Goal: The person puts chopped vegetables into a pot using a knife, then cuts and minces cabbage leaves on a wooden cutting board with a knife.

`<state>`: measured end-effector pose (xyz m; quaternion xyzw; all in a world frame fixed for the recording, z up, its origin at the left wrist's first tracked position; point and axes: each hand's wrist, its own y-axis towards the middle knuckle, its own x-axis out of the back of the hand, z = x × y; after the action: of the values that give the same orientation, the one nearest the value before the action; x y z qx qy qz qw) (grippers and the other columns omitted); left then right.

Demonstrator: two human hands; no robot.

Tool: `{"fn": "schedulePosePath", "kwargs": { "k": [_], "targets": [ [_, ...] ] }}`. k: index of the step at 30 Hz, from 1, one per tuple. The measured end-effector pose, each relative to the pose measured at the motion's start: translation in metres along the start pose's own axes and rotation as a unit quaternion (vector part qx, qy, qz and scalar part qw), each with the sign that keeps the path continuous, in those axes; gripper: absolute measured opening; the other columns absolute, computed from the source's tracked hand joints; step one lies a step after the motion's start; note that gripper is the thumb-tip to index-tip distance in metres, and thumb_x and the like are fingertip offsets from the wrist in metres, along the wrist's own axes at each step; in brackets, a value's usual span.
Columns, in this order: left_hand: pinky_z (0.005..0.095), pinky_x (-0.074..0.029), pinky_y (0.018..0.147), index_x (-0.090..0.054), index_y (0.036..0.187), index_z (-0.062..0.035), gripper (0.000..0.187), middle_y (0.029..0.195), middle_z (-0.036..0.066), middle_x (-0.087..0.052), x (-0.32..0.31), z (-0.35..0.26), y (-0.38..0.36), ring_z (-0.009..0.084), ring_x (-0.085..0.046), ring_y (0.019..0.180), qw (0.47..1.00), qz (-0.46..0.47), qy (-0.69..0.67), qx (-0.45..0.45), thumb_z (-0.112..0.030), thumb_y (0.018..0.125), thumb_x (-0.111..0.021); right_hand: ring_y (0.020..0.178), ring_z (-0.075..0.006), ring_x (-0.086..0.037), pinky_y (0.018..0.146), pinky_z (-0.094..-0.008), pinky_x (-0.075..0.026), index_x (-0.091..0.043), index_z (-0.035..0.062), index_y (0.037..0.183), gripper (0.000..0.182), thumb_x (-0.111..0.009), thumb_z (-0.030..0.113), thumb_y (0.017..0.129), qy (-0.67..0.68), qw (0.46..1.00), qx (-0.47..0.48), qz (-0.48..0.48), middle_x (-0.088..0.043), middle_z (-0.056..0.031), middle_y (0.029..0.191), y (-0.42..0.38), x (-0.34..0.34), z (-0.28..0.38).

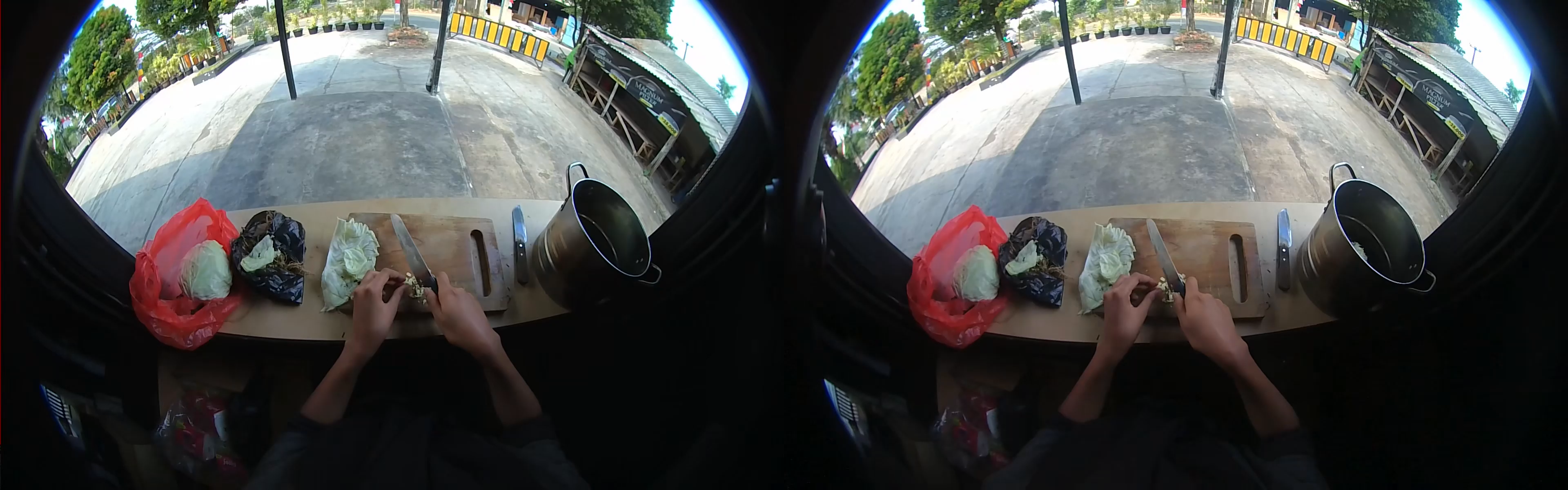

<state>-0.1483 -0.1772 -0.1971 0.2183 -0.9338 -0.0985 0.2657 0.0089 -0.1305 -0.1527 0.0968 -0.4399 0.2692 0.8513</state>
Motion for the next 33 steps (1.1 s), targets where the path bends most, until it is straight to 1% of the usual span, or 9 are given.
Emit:
{"fn": "schedulePosePath", "kwargs": {
  "k": [6,9,11,15,17,20,27,30,33],
  "targets": [
    [0.0305,-0.050,0.070,-0.066,0.090,-0.0005,0.015,0.089,0.011,-0.065,0.014,0.004,0.005,0.0213,-0.063,0.075,0.994,0.022,-0.012,-0.109,0.007,0.079,-0.061,0.085,-0.0467,-0.060,0.072,-0.0529,-0.045,-0.047,-0.0033,0.107,0.029,-0.053,0.024,0.097,0.024,0.999,-0.027,-0.006,-0.063,-0.0291,0.082,-0.007,0.008,0.002],
    [0.0309,-0.050,0.071,-0.066,0.090,0.0002,0.020,0.091,0.011,-0.066,0.020,0.001,0.009,0.0213,-0.063,0.078,0.994,0.026,-0.003,-0.105,0.011,0.077,-0.055,0.083,-0.0459,-0.060,0.071,-0.0499,-0.045,-0.050,-0.0036,0.106,0.027,-0.056,0.020,0.095,0.020,0.997,0.040,-0.055,-0.064,-0.0281,0.081,-0.006,-0.008,-0.015],
    [0.0329,-0.051,0.074,-0.066,0.090,-0.0001,0.020,0.092,0.012,-0.066,0.021,-0.001,0.010,0.0232,-0.063,0.084,0.993,0.040,-0.035,-0.104,0.011,0.077,-0.055,0.069,-0.0373,-0.063,0.065,-0.0439,-0.047,-0.051,-0.0038,0.103,0.023,-0.057,0.016,0.094,0.057,0.995,0.058,-0.066,-0.063,-0.0208,0.072,-0.005,-0.015,-0.020],
    [0.0349,-0.051,0.079,-0.065,0.091,-0.0001,0.017,0.095,0.012,-0.066,0.009,-0.001,0.012,0.0260,-0.064,0.091,0.983,0.049,-0.090,-0.151,0.009,0.080,-0.057,0.065,-0.0368,-0.063,0.062,-0.0444,-0.048,-0.053,-0.0030,0.101,0.024,-0.056,0.020,0.095,0.152,0.988,0.005,-0.021,-0.063,-0.0196,0.069,-0.008,-0.008,-0.009],
    [0.0353,-0.051,0.080,-0.065,0.092,-0.0003,0.015,0.096,0.012,-0.066,0.006,-0.001,0.012,0.0266,-0.064,0.091,0.979,0.048,-0.071,-0.182,0.008,0.080,-0.059,0.052,-0.0204,-0.059,0.051,-0.0349,-0.046,-0.055,-0.0030,0.099,0.024,-0.056,0.020,0.096,0.259,0.964,-0.053,-0.005,-0.058,-0.0102,0.061,-0.011,-0.006,-0.003],
    [0.0361,-0.051,0.082,-0.066,0.093,-0.0003,0.014,0.096,0.012,-0.066,0.004,0.000,0.010,0.0277,-0.064,0.091,0.974,0.050,-0.051,-0.216,0.005,0.080,-0.064,0.048,-0.0099,-0.054,0.044,-0.0293,-0.042,-0.055,-0.0022,0.098,0.022,-0.056,0.020,0.097,0.290,0.955,-0.065,-0.007,-0.055,-0.0044,0.059,-0.013,-0.008,-0.002],
    [0.0371,-0.051,0.081,-0.066,0.093,0.0009,0.016,0.094,0.012,-0.067,0.008,0.015,0.003,0.0283,-0.064,0.090,0.975,0.098,-0.024,-0.197,0.003,0.077,-0.069,0.049,-0.0104,-0.054,0.044,-0.0297,-0.042,-0.054,-0.0016,0.096,0.020,-0.057,0.018,0.096,0.301,0.951,-0.071,-0.029,-0.054,-0.0051,0.059,-0.013,-0.014,-0.004],
    [0.0367,-0.051,0.079,-0.065,0.093,0.0011,0.016,0.091,0.012,-0.066,0.014,0.016,0.004,0.0289,-0.064,0.088,0.975,0.088,-0.010,-0.202,0.003,0.077,-0.070,0.052,-0.0195,-0.060,0.050,-0.0348,-0.046,-0.055,-0.0010,0.095,0.021,-0.060,0.020,0.094,0.251,0.964,-0.030,-0.083,-0.058,-0.0101,0.061,-0.010,-0.024,-0.013],
    [0.0351,-0.052,0.075,-0.065,0.092,0.0000,0.018,0.087,0.012,-0.066,0.021,-0.002,0.005,0.0268,-0.065,0.087,0.987,0.039,-0.074,-0.134,0.004,0.075,-0.071,0.057,-0.0289,-0.062,0.054,-0.0365,-0.047,-0.054,0.0014,0.093,0.021,-0.066,0.018,0.088,0.070,0.962,0.111,-0.238,-0.059,-0.0129,0.063,-0.010,-0.026,-0.014]
  ]
}}
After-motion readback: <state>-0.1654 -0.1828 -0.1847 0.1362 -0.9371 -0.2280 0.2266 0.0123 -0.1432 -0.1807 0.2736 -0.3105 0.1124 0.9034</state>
